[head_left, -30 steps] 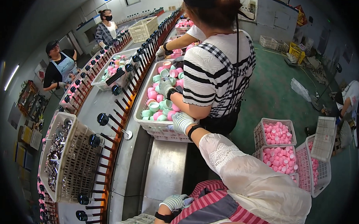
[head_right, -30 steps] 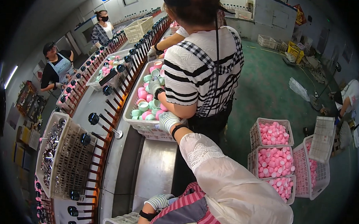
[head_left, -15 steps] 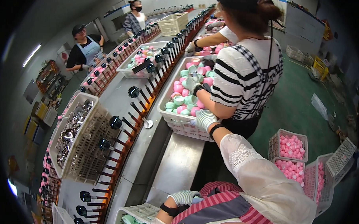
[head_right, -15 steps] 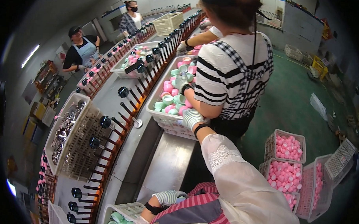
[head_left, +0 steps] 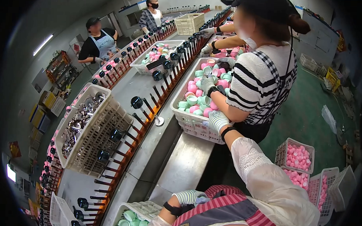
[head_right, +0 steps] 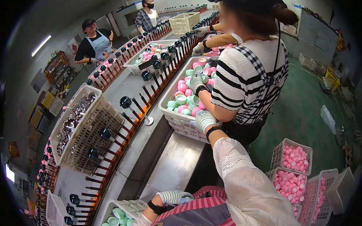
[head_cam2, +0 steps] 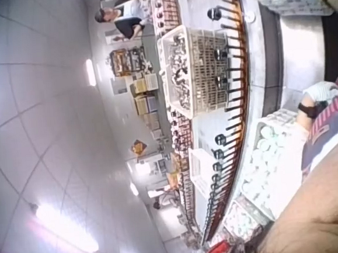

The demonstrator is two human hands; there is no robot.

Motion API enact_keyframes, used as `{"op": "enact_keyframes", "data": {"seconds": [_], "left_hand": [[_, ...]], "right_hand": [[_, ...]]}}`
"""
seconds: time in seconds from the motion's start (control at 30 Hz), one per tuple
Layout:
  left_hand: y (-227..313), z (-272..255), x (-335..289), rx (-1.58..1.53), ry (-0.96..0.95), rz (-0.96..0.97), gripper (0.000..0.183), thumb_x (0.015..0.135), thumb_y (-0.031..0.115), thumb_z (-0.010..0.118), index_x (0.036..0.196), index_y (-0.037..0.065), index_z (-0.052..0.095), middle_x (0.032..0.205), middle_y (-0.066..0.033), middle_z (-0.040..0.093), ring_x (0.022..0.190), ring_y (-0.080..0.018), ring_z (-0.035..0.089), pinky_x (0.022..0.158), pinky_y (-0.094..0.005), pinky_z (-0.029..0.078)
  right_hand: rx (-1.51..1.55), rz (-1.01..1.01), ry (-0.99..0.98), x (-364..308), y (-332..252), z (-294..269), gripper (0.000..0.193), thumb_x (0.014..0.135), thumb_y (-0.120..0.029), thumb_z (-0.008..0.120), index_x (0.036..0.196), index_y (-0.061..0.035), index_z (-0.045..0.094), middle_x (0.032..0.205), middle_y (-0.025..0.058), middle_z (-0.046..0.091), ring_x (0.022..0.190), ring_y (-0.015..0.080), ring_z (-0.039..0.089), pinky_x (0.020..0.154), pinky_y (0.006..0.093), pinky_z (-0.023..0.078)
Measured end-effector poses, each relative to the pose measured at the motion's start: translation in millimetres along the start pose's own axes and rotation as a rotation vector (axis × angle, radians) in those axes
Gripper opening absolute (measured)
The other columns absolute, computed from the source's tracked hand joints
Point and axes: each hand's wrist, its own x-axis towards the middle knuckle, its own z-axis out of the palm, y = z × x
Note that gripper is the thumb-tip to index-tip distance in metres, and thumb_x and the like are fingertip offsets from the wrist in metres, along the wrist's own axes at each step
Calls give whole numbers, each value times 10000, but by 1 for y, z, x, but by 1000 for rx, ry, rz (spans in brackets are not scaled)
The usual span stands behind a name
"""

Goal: Moving and organizing plastic bins containing small plastic components on and around an assembly line.

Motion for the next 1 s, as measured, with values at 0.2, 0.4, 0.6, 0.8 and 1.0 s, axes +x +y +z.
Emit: {"op": "enact_keyframes", "data": {"seconds": [0.2,0.4,0.6,0.8,1.0], "left_hand": [[7,-3,-5,21,14,17,502,955,463,521,1267,74,577,1146,-116,671,1042,-259,623,918,-357,458],[9,-5,-6,34,29,13,520,926,489,541,1255,89,586,1112,-123,680,1024,-287,634,895,-362,461],[9,-5,-6,11,31,2,516,914,501,550,1214,84,600,1076,-129,688,995,-286,641,868,-369,466],[4,-2,-2,9,46,25,569,898,566,558,1192,81,607,1050,-139,681,965,-284,639,863,-366,477],[1,-2,-2,31,59,22,574,897,572,555,1192,82,608,1053,-144,682,970,-286,641,867,-366,476]], "right_hand": [[16,-2,-22,-2,-4,-6,641,846,-570,559,1157,-18,657,1152,198,662,1042,321,652,951,402,475],[6,-23,29,4,1,4,633,841,-576,569,1122,-17,665,1111,191,674,1012,322,657,917,411,489],[30,-30,63,6,2,9,648,837,-601,559,1076,-11,681,1045,193,691,981,329,661,899,414,492],[7,-39,95,6,2,13,650,835,-601,561,1064,-6,686,1033,191,693,957,333,666,892,417,495],[9,-35,102,6,1,14,630,841,-588,566,1059,-9,685,1020,192,696,953,332,668,887,418,498]]}}
